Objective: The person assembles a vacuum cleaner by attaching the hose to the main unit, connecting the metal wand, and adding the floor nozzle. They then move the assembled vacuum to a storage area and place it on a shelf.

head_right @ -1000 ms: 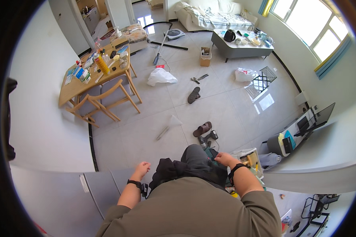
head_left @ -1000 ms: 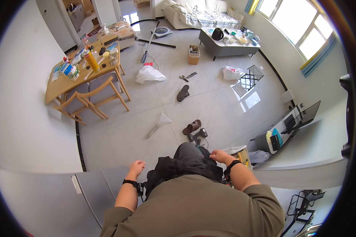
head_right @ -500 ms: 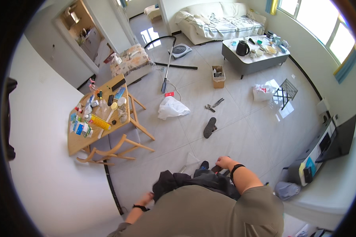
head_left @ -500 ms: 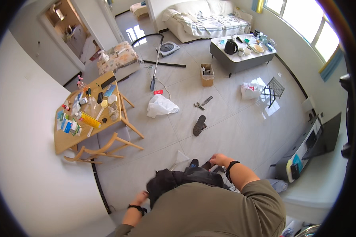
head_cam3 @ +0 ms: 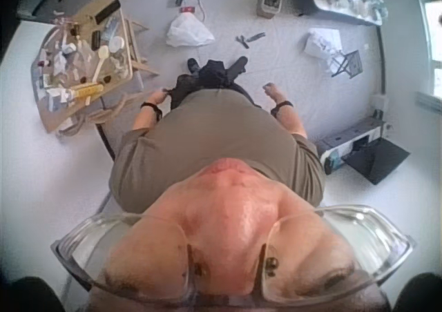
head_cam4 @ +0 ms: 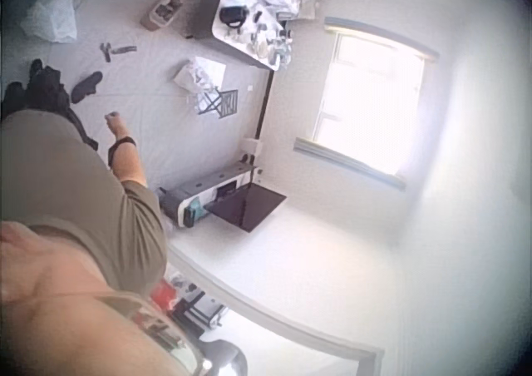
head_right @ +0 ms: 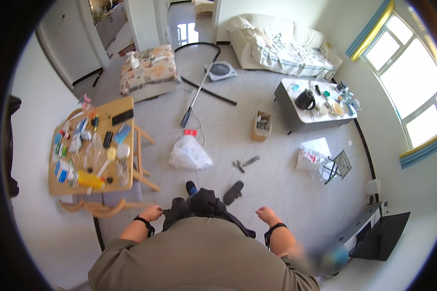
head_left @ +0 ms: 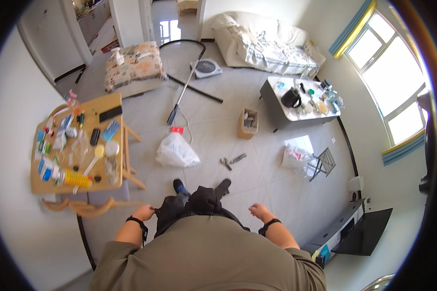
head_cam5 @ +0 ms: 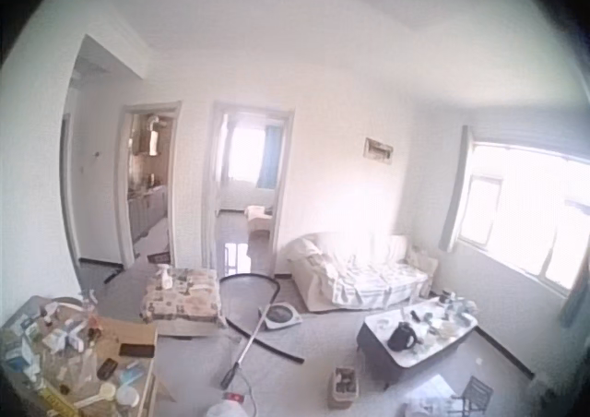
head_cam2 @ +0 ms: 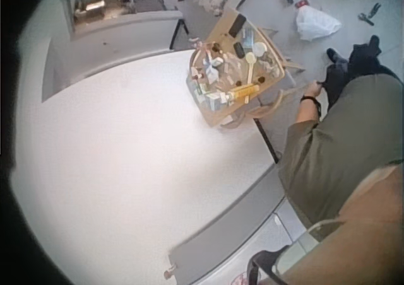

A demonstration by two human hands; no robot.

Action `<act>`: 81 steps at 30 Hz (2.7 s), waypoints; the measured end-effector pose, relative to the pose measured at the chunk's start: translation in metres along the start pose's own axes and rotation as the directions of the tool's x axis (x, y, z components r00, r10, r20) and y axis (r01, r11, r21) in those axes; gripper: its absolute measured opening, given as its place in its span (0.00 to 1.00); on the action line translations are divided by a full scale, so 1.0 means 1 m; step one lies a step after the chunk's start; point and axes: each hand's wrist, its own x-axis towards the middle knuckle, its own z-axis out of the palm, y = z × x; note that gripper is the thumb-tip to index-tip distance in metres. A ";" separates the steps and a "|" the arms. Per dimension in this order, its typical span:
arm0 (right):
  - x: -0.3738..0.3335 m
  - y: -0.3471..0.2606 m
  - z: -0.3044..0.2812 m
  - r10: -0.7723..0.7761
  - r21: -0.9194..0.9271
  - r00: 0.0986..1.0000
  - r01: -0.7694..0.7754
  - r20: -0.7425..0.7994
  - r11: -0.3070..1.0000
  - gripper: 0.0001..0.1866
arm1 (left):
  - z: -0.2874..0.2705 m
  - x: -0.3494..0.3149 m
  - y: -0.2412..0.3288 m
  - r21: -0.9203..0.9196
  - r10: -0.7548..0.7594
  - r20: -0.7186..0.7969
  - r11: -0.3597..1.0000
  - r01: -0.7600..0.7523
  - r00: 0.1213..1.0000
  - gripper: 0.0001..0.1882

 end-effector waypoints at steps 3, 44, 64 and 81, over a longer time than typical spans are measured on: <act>0.028 -0.029 -0.051 0.069 -0.157 0.997 -0.072 -0.024 0.985 0.18 | -0.065 0.084 0.041 0.127 0.122 0.053 0.984 -0.128 0.991 0.15; 0.713 -0.671 -0.665 -0.273 -0.386 0.956 0.293 0.106 0.875 0.23 | -0.580 0.705 0.407 -0.490 -0.222 -0.171 0.864 0.113 0.960 0.15; 1.177 -0.983 -0.579 -0.412 -0.815 0.802 0.544 0.433 0.201 0.25 | -0.560 0.847 0.496 -0.663 -0.540 0.185 0.548 0.510 0.821 0.42; 1.414 -1.011 -0.382 -0.399 -0.768 0.679 0.406 0.616 -0.496 0.15 | -0.543 0.912 0.487 -0.654 -0.789 0.170 0.358 0.667 0.591 0.54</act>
